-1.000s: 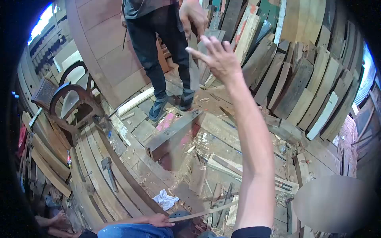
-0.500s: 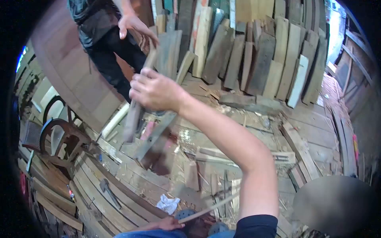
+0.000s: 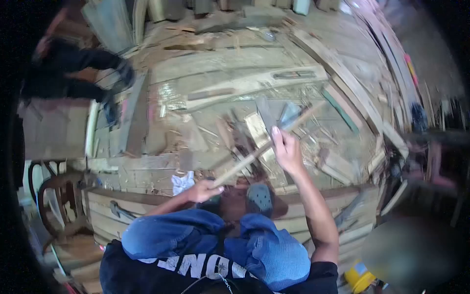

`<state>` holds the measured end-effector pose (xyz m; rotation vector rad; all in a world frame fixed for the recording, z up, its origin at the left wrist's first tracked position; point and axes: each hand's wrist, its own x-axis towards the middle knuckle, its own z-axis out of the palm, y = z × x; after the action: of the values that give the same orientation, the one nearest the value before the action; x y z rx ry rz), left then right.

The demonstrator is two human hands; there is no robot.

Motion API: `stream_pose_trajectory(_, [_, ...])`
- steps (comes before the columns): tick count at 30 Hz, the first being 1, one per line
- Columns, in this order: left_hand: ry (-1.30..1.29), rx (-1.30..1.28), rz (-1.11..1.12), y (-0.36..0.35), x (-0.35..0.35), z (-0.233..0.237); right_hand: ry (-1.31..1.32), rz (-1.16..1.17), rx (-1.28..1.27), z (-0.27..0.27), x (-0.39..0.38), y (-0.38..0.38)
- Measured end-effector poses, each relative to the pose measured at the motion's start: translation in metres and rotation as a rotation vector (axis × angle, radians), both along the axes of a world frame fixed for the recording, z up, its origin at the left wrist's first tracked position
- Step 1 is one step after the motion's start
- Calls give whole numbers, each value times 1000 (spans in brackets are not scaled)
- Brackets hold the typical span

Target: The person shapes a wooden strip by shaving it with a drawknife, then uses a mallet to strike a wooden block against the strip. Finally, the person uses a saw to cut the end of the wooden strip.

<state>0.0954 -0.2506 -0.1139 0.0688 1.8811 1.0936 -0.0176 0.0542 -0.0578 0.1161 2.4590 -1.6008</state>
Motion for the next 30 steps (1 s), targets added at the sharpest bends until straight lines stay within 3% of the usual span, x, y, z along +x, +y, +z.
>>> stream_pose_trajectory(1, [90,186,92,2,8,-26,18,-45,2,1,5,12])
stream_pose_trajectory(2, [-29,94,27,5,-1,-19,27,-92,10,4,16,20])
stream_pose_trajectory(6, [-45,-4,-126,21,-18,-9,-35,-260,-129,6,36,33])
stream_pose_trajectory(11, [-65,79,-72,28,-21,-3,-169,-293,-230,-5,38,41])
stream_pose_trajectory(13, [-47,104,-59,28,-19,-1,-112,-302,-133,-17,35,38])
stream_pose_trajectory(14, [-263,119,45,27,-19,-2,-71,-230,33,-16,33,33])
stream_pose_trajectory(15, [-475,137,152,29,-23,3,-83,-210,27,-20,33,27])
stream_pose_trajectory(17, [-490,151,166,32,-28,8,-115,-183,42,-29,36,11])
stream_pose_trajectory(19, [-652,159,286,30,-35,3,-239,-107,-129,-38,45,0])
stream_pose_trajectory(21, [-683,181,309,26,-45,8,-134,-22,-68,-51,53,-11])
stream_pose_trajectory(22, [-687,220,318,25,-48,8,-287,-36,-88,-60,58,-15])
stream_pose_trajectory(26, [-726,331,398,23,-53,17,-175,128,-192,-60,74,-35])
stream_pose_trajectory(27, [-734,394,410,21,-51,16,-409,125,-201,-43,75,-37])
stream_pose_trajectory(30, [-747,326,431,7,-36,30,-405,141,-276,-62,90,-41])
